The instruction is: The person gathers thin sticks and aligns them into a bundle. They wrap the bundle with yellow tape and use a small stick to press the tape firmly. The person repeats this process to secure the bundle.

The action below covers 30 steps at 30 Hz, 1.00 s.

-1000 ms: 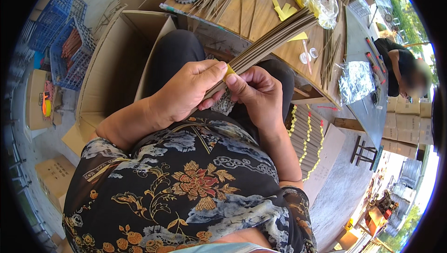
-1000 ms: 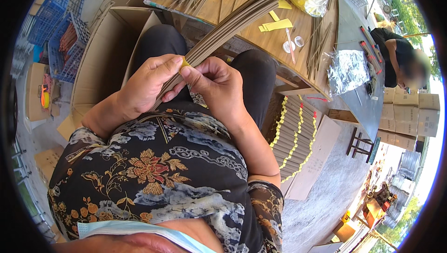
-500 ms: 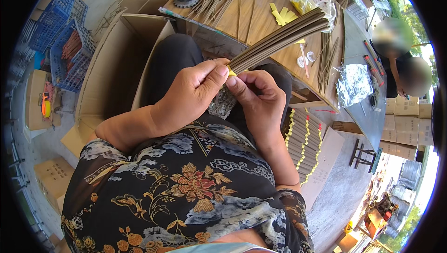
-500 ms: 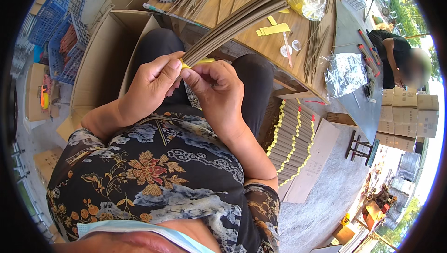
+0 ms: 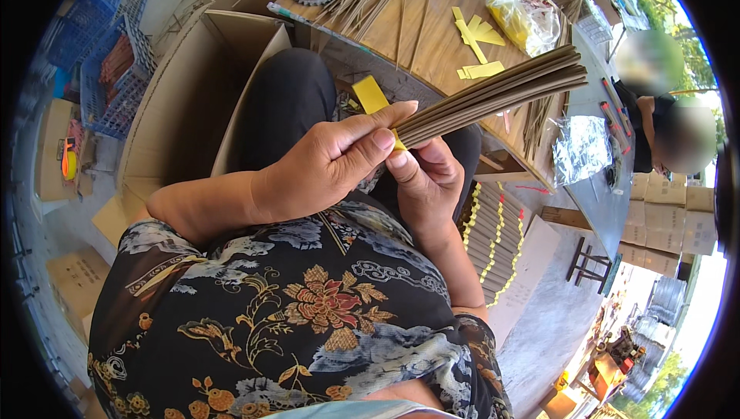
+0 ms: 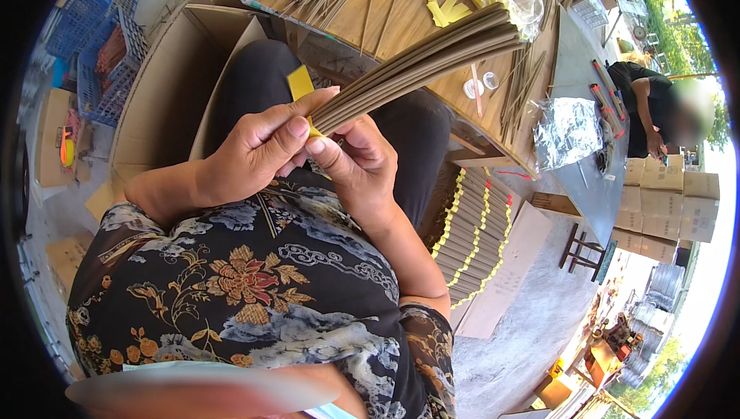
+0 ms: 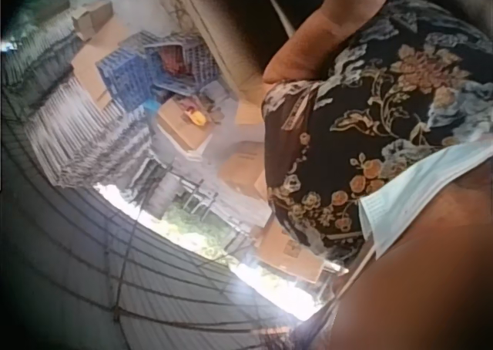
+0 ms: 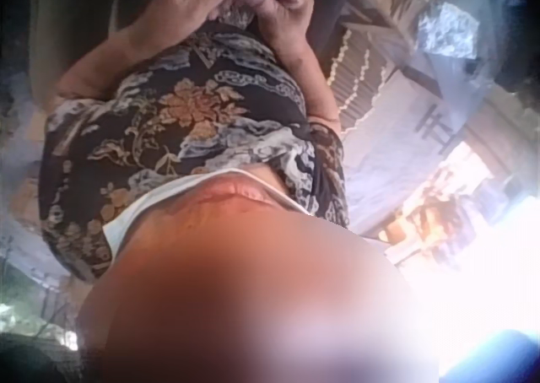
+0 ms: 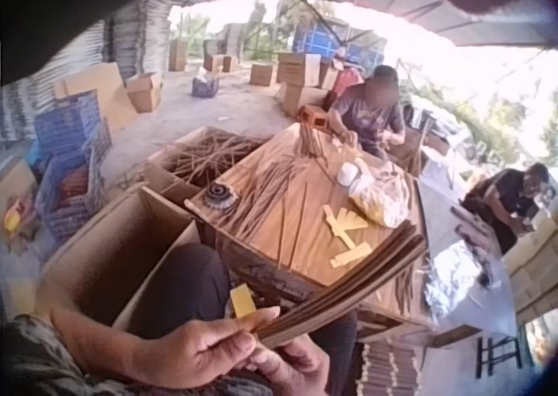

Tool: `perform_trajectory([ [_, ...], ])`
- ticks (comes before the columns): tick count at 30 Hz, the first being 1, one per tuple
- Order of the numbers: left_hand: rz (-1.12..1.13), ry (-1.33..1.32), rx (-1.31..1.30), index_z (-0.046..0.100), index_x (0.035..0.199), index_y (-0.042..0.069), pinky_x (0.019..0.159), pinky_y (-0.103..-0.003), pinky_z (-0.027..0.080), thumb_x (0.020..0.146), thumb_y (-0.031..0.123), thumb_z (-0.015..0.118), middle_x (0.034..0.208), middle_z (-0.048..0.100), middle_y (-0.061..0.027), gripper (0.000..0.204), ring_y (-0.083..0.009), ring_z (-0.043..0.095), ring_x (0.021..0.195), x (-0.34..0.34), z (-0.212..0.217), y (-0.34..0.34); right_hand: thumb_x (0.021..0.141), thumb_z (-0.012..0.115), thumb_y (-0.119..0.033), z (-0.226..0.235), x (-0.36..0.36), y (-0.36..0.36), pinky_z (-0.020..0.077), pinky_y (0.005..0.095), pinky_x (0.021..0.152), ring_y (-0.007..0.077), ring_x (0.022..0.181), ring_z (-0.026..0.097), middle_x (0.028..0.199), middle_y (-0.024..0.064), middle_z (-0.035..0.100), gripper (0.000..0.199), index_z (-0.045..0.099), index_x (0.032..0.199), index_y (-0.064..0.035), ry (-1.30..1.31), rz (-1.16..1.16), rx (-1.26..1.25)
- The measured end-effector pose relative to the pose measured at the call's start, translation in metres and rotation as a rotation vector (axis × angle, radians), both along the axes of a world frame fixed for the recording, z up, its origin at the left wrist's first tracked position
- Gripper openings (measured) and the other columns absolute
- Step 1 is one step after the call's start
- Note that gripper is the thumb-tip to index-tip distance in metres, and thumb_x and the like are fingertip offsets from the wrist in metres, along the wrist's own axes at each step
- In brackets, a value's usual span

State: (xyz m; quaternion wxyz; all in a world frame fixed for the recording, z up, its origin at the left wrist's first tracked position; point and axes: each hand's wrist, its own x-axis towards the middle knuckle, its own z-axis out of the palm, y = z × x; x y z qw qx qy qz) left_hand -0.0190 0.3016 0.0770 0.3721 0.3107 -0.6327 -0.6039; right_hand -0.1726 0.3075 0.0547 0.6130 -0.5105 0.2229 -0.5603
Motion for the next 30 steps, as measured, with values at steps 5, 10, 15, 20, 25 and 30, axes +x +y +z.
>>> perform_trajectory([
  [5, -0.055, 0.181, 0.157, 0.006, 0.140, 0.014, 0.050, -0.016, 0.037, 0.094, 0.021, 0.039, 0.071, 0.045, 0.0014, 0.058, -0.0036, 0.039, 0.058, -0.001, 0.003, -0.002, 0.085, 0.056, -0.011, -0.008, -0.002, 0.000, 0.0543, 0.0339, 0.064, 0.0242, 0.071, 0.062, 0.090, 0.0151, 0.058, 0.023, 0.050, 0.099, 0.0055, -0.091, 0.100, 0.036],
  [10, -0.107, 0.251, 0.323, -0.007, 0.139, 0.015, 0.045, -0.017, 0.036, 0.092, 0.028, 0.044, 0.077, 0.049, -0.0015, 0.071, -0.0050, 0.041, 0.054, -0.003, -0.001, -0.006, 0.084, 0.056, -0.009, -0.009, -0.007, -0.001, 0.0545, 0.0339, 0.064, 0.0245, 0.071, 0.062, 0.091, 0.0150, 0.058, 0.023, 0.050, 0.100, 0.0057, -0.126, 0.146, 0.078],
  [15, -0.157, 0.277, 0.546, -0.012, 0.137, 0.009, 0.044, -0.018, 0.038, 0.087, 0.032, 0.053, 0.077, 0.051, -0.0055, 0.086, -0.0090, 0.048, 0.057, -0.001, -0.001, -0.014, 0.081, 0.059, -0.004, -0.012, -0.012, -0.005, 0.0547, 0.0316, 0.063, 0.0221, 0.076, 0.061, 0.093, 0.0095, 0.052, 0.014, 0.055, 0.091, 0.0046, -0.113, 0.149, 0.112],
  [20, -0.235, 0.264, 0.637, 0.013, 0.135, 0.004, 0.044, -0.019, 0.038, 0.085, 0.037, 0.054, 0.077, 0.051, -0.0054, 0.073, -0.0104, 0.049, 0.057, -0.006, -0.004, -0.018, 0.078, 0.063, -0.006, -0.006, -0.027, -0.012, 0.0516, 0.0317, 0.071, 0.0214, 0.091, 0.055, 0.102, 0.0072, 0.047, 0.016, 0.059, 0.091, 0.0017, 0.118, 0.093, -0.106],
  [25, -0.297, 0.216, 0.711, 0.042, 0.119, -0.001, 0.046, -0.018, 0.038, 0.087, 0.036, 0.050, 0.067, 0.052, -0.0050, 0.050, -0.0090, 0.048, 0.055, -0.005, -0.008, -0.019, 0.073, 0.069, -0.017, -0.018, -0.033, -0.017, 0.0352, 0.0335, 0.088, 0.0216, 0.107, 0.039, 0.113, 0.0065, 0.045, 0.022, 0.063, 0.091, -0.0043, 0.215, -0.042, -0.249],
  [30, -0.248, 0.233, 0.701, 0.053, 0.104, -0.001, 0.046, -0.018, 0.038, 0.088, 0.034, 0.049, 0.068, 0.052, -0.0043, 0.039, -0.0081, 0.048, 0.056, -0.006, -0.007, -0.017, 0.072, 0.071, -0.019, -0.010, -0.030, -0.012, 0.0298, 0.0337, 0.096, 0.0213, 0.116, 0.032, 0.115, 0.0070, 0.045, 0.025, 0.065, 0.093, -0.0064, 0.003, 0.083, -0.053],
])
